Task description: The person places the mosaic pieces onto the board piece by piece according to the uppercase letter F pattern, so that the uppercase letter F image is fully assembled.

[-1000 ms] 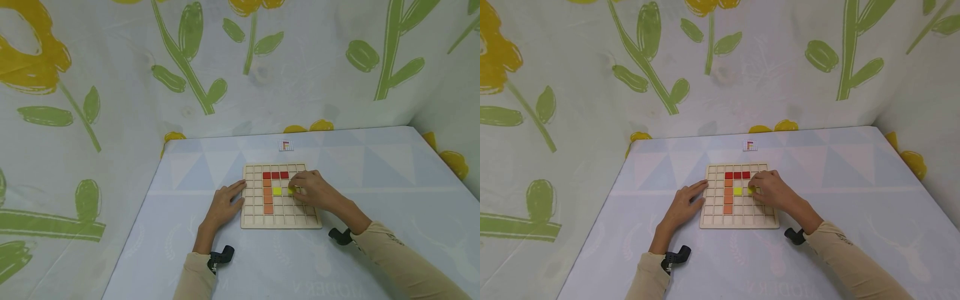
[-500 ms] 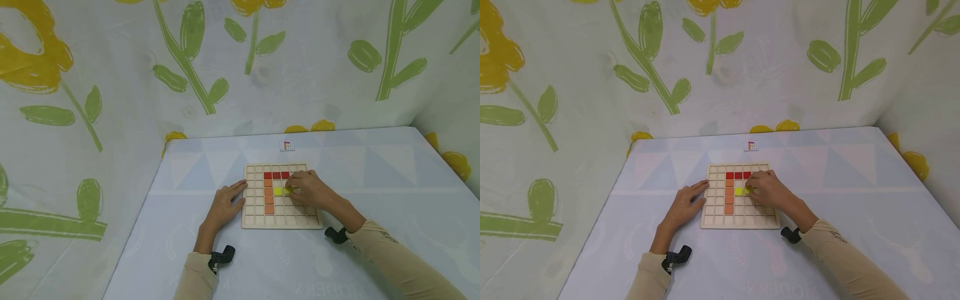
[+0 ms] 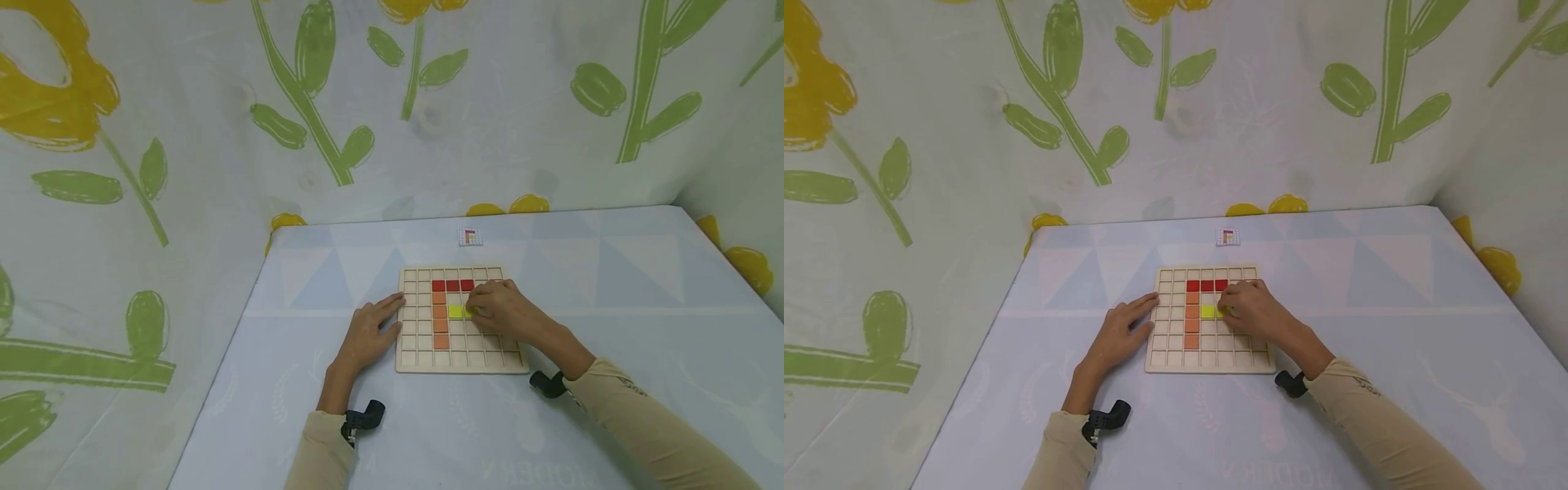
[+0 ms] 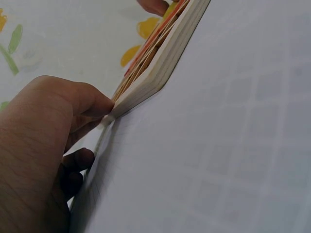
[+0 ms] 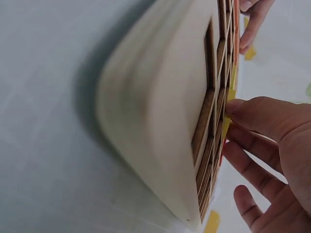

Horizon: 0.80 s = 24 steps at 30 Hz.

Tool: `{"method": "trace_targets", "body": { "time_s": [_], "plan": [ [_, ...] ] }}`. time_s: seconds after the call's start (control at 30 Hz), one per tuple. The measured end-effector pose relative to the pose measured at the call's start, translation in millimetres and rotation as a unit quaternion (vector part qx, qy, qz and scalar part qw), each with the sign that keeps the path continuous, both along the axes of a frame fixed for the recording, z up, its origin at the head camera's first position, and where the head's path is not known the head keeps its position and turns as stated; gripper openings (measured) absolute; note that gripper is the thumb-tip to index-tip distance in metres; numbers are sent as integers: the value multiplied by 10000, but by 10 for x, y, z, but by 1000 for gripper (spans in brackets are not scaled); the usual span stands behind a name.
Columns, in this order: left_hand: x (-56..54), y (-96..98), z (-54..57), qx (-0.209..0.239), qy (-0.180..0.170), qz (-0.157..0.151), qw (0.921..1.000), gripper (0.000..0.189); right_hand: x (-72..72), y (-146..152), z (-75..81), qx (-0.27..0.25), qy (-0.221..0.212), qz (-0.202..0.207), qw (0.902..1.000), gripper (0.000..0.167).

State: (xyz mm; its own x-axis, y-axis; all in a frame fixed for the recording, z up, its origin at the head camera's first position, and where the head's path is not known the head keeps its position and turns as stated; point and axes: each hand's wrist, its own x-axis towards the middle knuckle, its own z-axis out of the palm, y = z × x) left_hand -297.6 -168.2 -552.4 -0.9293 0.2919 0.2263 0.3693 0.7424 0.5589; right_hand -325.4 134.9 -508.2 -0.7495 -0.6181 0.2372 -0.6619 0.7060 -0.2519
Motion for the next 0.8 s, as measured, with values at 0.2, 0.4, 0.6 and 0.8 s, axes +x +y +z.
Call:
{"method": "trace_targets", "body": {
  "time_s": [0.2, 0.4, 0.6, 0.8],
  "plan": [
    [-12, -22, -3, 36, 9, 11, 10000, 48, 15, 25, -17, 103, -59, -148, 9998, 13],
    [-27, -57, -18, -24, 1, 95, 10000, 48, 7, 23, -50, 144, -72, -156, 9997, 13],
    [-29, -66, -41, 12, 30, 51, 10000, 48, 10, 21, -77, 98, 59, -181, 9998, 11],
    [-43, -55, -78, 331, -59, 32, 9994, 47, 147, 264, -57, 0, -31, -638, 9980, 13]
  ]
}}
